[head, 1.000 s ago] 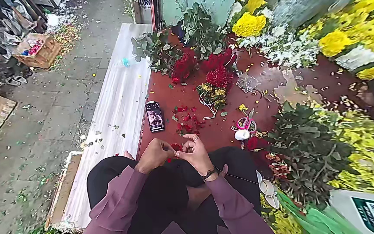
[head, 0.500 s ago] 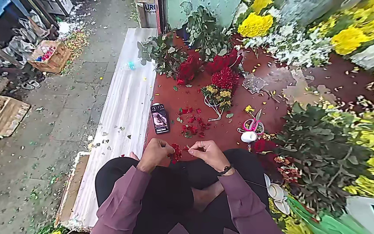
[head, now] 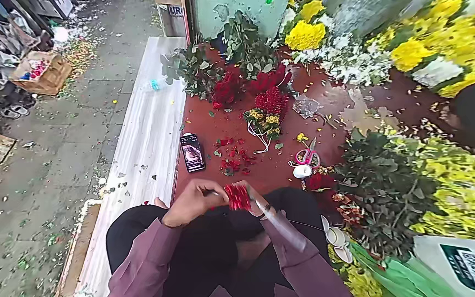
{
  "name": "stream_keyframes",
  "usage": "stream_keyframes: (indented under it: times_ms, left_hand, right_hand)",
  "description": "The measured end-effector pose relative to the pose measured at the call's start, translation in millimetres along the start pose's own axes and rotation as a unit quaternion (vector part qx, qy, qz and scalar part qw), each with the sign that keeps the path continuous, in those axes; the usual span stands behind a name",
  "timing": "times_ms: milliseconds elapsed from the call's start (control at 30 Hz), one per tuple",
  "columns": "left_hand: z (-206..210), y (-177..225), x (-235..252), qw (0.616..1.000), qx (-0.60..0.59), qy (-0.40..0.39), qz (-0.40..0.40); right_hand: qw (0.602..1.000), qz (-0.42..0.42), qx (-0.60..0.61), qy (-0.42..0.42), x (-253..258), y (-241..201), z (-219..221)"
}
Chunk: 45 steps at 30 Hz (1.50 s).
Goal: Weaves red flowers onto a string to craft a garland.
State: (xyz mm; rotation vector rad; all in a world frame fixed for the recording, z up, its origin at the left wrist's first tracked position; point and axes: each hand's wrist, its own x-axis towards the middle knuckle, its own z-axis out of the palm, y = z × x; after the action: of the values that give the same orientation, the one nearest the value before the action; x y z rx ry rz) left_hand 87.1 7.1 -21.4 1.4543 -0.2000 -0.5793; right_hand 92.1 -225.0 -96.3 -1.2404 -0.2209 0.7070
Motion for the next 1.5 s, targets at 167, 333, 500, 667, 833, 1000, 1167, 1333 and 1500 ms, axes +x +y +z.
stream_keyframes:
  times_ms: [167,333,500,667,833,1000,1167,1333,1500]
  left_hand:
    - [-11.3,-16.2,2.5,0.936,0.160,0.292,-0.116]
    - [-10.3,-11.5,1.2,0.931,0.234,0.175,-0.219]
    - [-7.1,-13.5,3.3,0.920,0.256,0.105,-0.278]
    - [-6.3,-9.4,2.9,0.908,0.282,0.109,-0.289]
    - [-3.4,-16.8,-0.1,0.906,0.276,0.095,-0.305]
    - [-5.3,-18.1,4.7,0.904,0.279,0.092,-0.311]
    - [-3.5,-15.2,3.8,0.907,0.279,0.088,-0.303]
    - [-0.8,-14.3,-0.2,0.914,0.272,0.088,-0.288]
    - [-1.8,-12.3,-3.0,0.919,0.257,0.093,-0.286]
  right_hand:
    - [0.994,-0.052,-0.079,-0.060,-0.9,-10.0,17.1]
    - [0.994,-0.089,-0.050,0.031,-11.9,-28.6,-3.9]
    - [0.972,0.130,-0.192,0.045,4.2,-30.5,-70.6]
    - [0.845,0.217,-0.462,0.161,75.1,18.7,-135.6]
    - [0.782,0.132,-0.594,0.134,128.6,52.5,-132.1]
    - [0.754,0.124,-0.626,0.157,145.2,70.5,-128.6]
    - [0.914,0.161,-0.283,0.241,128.3,31.0,-137.8]
    - [0.949,0.130,-0.177,0.227,85.7,10.7,-112.4]
    - [0.966,0.077,-0.126,0.213,66.0,2.1,-83.7]
